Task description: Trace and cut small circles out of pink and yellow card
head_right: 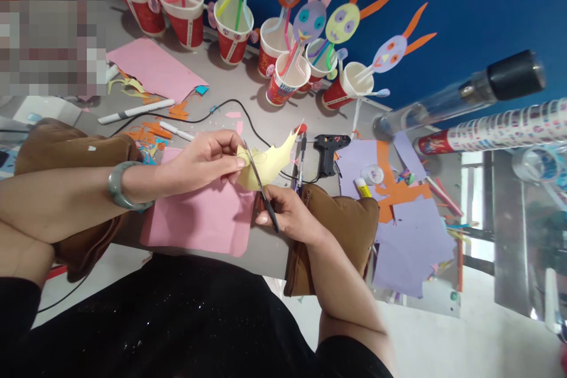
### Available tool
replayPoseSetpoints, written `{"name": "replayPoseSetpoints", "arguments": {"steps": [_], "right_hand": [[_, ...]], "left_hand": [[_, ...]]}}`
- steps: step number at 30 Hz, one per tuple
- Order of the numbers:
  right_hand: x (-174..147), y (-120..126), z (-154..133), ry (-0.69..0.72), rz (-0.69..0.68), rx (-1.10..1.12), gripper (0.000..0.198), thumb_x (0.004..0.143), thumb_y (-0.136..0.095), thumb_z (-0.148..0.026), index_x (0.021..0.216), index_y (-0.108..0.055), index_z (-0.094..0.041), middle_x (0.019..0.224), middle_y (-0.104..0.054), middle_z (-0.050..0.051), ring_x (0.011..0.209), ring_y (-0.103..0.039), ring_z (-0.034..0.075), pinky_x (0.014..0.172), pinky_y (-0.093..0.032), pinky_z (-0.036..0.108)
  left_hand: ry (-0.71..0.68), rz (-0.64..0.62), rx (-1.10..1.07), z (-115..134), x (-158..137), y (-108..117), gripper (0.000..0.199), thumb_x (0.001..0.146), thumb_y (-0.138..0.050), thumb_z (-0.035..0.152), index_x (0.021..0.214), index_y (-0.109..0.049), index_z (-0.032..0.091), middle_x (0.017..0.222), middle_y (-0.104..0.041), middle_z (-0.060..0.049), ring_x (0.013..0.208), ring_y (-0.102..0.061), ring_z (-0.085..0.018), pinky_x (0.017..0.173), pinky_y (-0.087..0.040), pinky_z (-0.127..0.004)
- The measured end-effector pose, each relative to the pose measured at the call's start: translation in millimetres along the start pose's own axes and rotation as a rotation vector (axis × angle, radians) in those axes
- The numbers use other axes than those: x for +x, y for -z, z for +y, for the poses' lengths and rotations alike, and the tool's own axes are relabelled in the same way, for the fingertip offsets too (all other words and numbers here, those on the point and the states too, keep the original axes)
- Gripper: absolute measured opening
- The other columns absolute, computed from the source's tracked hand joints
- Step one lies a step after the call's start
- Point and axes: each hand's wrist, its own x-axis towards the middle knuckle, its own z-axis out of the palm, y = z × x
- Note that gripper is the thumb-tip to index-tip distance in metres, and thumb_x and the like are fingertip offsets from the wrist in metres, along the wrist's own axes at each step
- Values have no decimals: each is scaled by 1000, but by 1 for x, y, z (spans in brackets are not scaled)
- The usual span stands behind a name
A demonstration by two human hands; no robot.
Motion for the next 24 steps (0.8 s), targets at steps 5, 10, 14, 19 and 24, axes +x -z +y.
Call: {"name": "replayPoseSetpoints", "arguments": {"steps": [5, 10, 14, 19, 24], "right_hand": [[0, -1, 0, -9, -6, 10, 67, 74, -74, -83, 68, -56, -19, 64, -52, -3, 60, -41, 11, 57, -34, 26], [1, -1, 0, 5, 4, 7, 67, 75, -74, -83, 68, -56, -19, 64, -53, -3, 60, -42, 11, 57, -34, 26], [1, -1, -1, 5, -3, -2, 67, 75, -74, -83, 68, -57, -19, 63, -54, -2, 60, -42, 11, 57, -34, 26], [0, 0, 0, 9, 0, -17, 67, 75, -72, -84, 69, -57, -19, 63, -53, -2, 60, -42, 12, 57, -35, 27], [-1, 0, 0, 4, -1, -24, 67, 75, -72, -84, 69, -57, -19, 63, -53, -2, 60, -42, 12, 57, -34, 27]], "left_hand": [[11, 0, -1, -1, 0, -1, 14, 84, -66, 14, 79, -53, 19, 62, -60, 5, 51, -59, -5, 46, -44, -14], [0, 5, -11, -1, 0, -1, 14, 85, -65, 14, 78, -53, 19, 61, -60, 5, 51, -60, -6, 45, -45, -14], [2, 1, -22, -1, -1, 0, 15, 84, -65, 14, 78, -53, 19, 61, -60, 5, 51, -60, -6, 45, -44, -13], [8, 7, -22, -1, -1, 0, 18, 84, -67, 15, 77, -52, 19, 61, -60, 5, 51, -60, -6, 45, -44, -14], [9, -4, -25, 0, -1, -1, 19, 84, -67, 16, 76, -50, 20, 61, -58, 5, 51, -59, -6, 44, -45, -14]]}}
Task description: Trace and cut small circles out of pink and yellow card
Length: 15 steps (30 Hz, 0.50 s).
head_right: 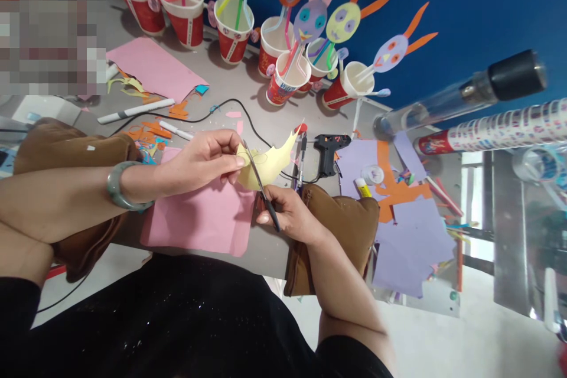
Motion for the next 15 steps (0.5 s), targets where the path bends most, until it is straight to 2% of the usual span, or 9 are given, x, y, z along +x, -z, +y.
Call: {"name": "replayPoseSetpoints", "arguments": {"steps": [15], "right_hand": [[0, 2, -2, -15, 3, 19, 66, 75, -77, -80, 67, -55, -19, 63, -52, -3, 58, -40, 10, 55, -32, 26]], "left_hand": [[-4, 4, -19, -1, 0, -1, 18, 84, -66, 15, 77, -50, 20, 60, -57, 6, 51, -58, -6, 45, -45, -15]]}}
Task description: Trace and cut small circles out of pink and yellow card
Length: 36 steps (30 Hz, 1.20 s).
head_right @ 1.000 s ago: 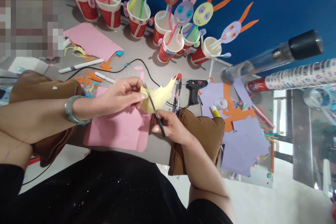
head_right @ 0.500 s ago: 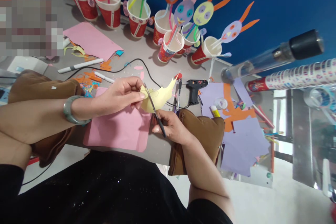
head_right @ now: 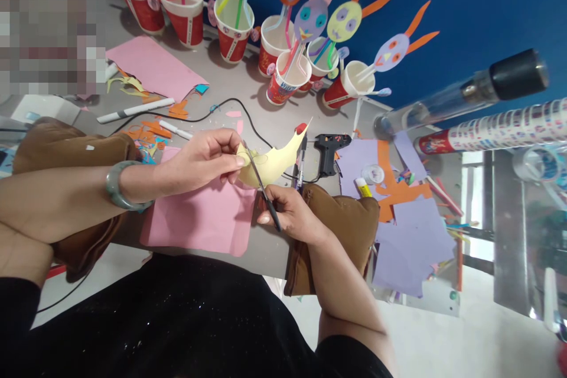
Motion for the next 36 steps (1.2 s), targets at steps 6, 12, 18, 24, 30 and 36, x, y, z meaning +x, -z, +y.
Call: {"name": "replayPoseSetpoints", "arguments": {"steps": [6, 12, 18, 24, 30, 36], "right_hand": [[-1, 0, 0, -28, -15, -17, 67, 74, -75, -83, 67, -52, -20, 63, -52, -3, 57, -39, 10, 54, -31, 25], [0, 0, -3, -69, -5, 33, 67, 69, -80, -81, 66, -53, -19, 62, -52, -4, 56, -39, 10, 54, -30, 25], [0, 0, -4, -59, -17, 24, 68, 71, -78, -82, 66, -51, -20, 62, -50, -4, 56, -38, 10, 54, -30, 26], [0, 0, -2, -86, -14, 48, 68, 69, -80, -82, 67, -51, -20, 61, -50, -4, 56, -37, 10, 54, -29, 25], [-1, 0, -2, -78, -5, 46, 67, 70, -81, -80, 67, -51, -20, 61, -49, -4, 56, -37, 10, 54, -28, 26], [-1, 1, -1, -82, -7, 32, 67, 70, -81, -80, 66, -50, -20, 63, -52, -3, 57, -38, 10, 54, -30, 26]], "left_hand": [[-10, -5, 28, 1, 0, 2, 17, 84, -65, 14, 77, -51, 20, 63, -57, 6, 50, -54, -4, 44, -41, -14], [-33, 14, 26, 5, 0, -1, 18, 82, -64, 10, 75, -50, 19, 61, -53, 7, 47, -44, -2, 43, -35, -14], [-57, 5, 3, 5, 0, -2, 16, 79, -63, 9, 74, -51, 19, 60, -49, 8, 46, -41, -1, 42, -29, -16], [-47, 18, 4, 3, 1, -1, 14, 77, -63, 10, 73, -52, 19, 59, -48, 8, 46, -41, -2, 41, -27, -17], [-69, 21, -17, 1, 1, 0, 15, 76, -63, 11, 72, -52, 19, 59, -45, 8, 47, -38, -2, 42, -24, -17], [-77, 55, 44, 2, 2, 1, 12, 76, -65, 11, 72, -56, 17, 63, -47, 6, 51, -36, -2, 44, -24, -17]]}}
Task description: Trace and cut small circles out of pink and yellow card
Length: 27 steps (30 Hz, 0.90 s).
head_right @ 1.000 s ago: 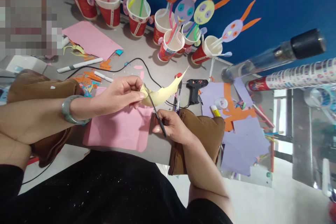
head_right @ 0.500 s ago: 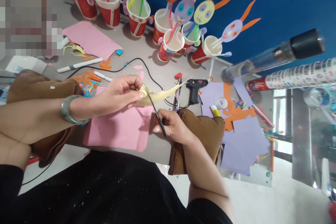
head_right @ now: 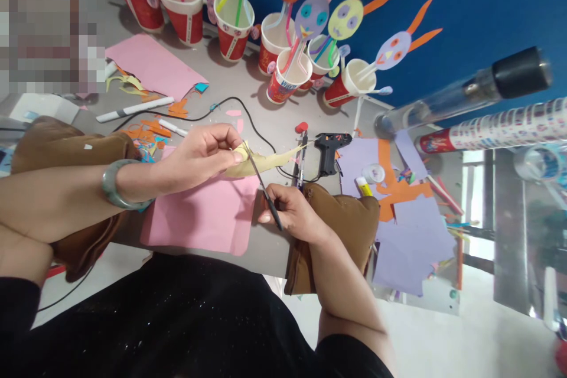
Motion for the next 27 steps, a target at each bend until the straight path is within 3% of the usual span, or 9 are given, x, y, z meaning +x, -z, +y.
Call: {"name": "replayPoseSetpoints", "arguments": {"steps": [27], "right_hand": [[1, -2, 1, 62, -27, -27, 66, 74, -77, -81, 71, -54, -19, 67, -53, -3, 61, -41, 11, 58, -33, 27]], "left_hand": [[41, -38, 20, -3, -2, 0, 8, 77, -66, 16, 76, -58, 17, 71, -55, 4, 60, -50, -5, 53, -40, -17]]}}
